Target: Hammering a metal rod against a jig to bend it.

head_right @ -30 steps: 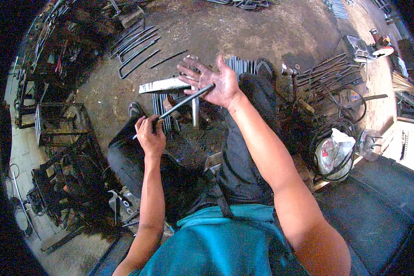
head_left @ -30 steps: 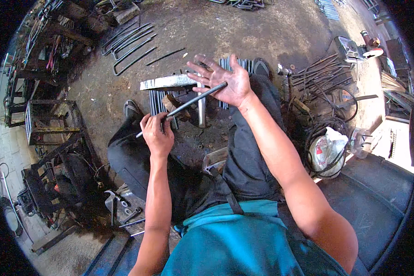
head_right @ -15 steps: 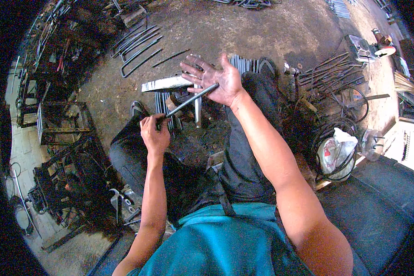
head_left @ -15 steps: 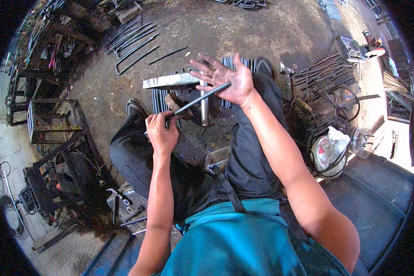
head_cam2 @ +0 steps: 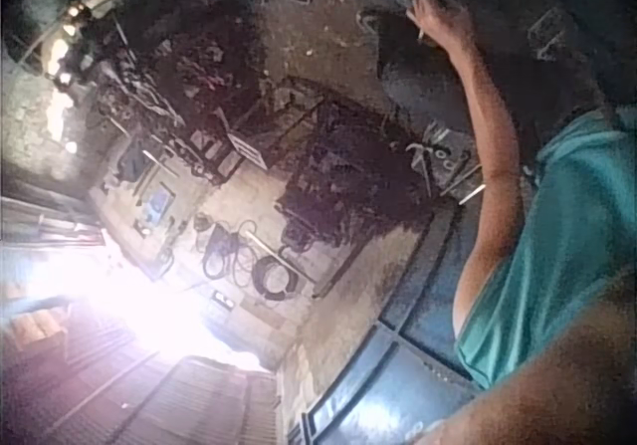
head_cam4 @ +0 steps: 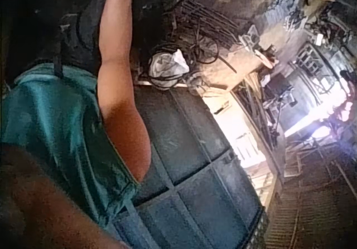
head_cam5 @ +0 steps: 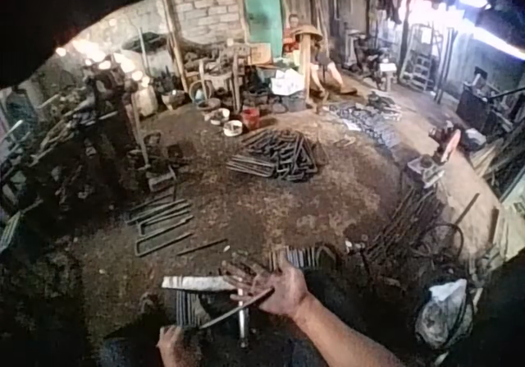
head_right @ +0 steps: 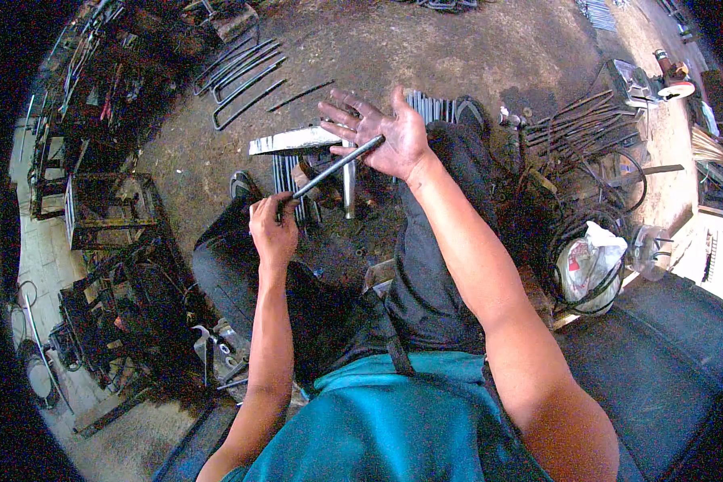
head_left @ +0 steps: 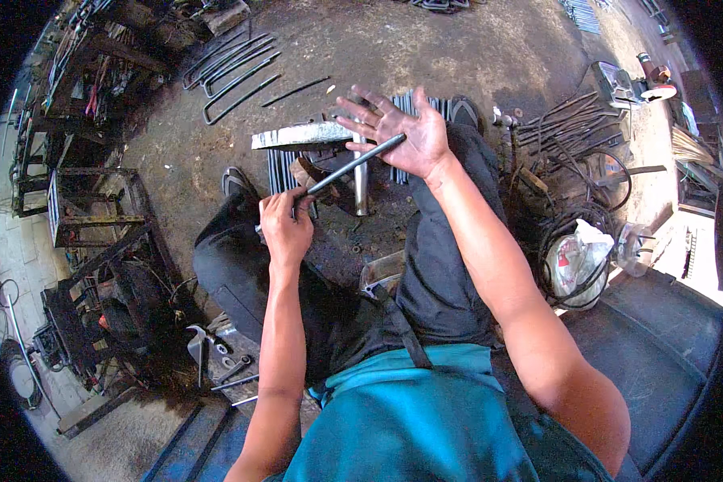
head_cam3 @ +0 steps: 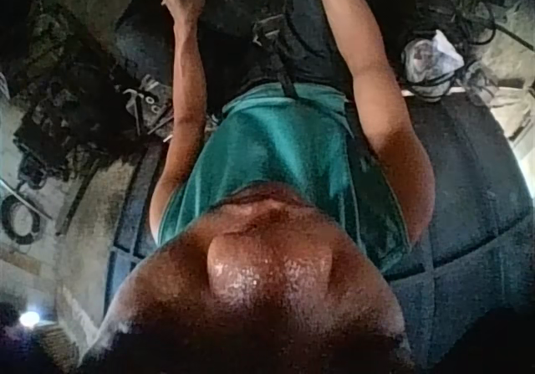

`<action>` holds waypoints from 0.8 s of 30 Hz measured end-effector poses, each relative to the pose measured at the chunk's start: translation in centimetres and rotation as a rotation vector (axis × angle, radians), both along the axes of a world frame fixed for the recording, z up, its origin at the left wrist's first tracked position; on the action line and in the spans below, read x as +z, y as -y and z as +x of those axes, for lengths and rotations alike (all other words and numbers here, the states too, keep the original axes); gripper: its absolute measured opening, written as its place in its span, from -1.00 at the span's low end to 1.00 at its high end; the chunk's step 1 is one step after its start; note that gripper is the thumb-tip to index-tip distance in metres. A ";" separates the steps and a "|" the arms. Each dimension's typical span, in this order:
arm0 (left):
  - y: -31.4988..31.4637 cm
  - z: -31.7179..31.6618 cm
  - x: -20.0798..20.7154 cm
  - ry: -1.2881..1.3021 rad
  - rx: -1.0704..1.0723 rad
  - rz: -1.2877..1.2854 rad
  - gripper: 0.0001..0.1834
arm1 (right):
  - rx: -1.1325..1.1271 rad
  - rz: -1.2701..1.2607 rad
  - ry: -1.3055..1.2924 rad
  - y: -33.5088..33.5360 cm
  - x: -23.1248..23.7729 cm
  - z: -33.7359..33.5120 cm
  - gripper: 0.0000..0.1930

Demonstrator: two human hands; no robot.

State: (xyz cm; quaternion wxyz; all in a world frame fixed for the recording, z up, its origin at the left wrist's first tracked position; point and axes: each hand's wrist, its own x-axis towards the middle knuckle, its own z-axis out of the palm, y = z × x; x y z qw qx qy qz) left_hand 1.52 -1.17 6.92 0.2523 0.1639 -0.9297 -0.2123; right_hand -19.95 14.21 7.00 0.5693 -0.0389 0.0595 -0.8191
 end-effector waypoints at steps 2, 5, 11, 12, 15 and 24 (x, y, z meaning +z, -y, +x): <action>-0.1 0.2 -0.2 0.055 0.007 0.203 -0.88 | 0.005 0.005 -0.012 0.1 0.0 -0.1 -0.05; -0.6 -0.2 0.8 0.197 -0.045 0.437 -0.88 | -0.007 0.078 -0.097 -0.2 -0.6 -0.6 -0.06; -0.5 0.1 1.0 0.335 -0.021 0.498 -0.87 | -0.032 0.175 -0.225 -0.2 -0.5 -0.4 -0.07; -0.3 0.2 0.7 0.281 -0.014 0.461 -0.87 | -0.024 0.162 -0.218 -0.1 -0.6 -0.4 -0.07; -0.2 0.3 0.6 0.266 0.017 0.444 -0.85 | -0.023 0.185 -0.226 -0.2 -0.7 -0.5 -0.08; 0.2 0.9 1.5 0.276 0.021 0.484 -0.84 | -0.073 0.320 -0.456 -0.2 -0.6 -0.9 -0.06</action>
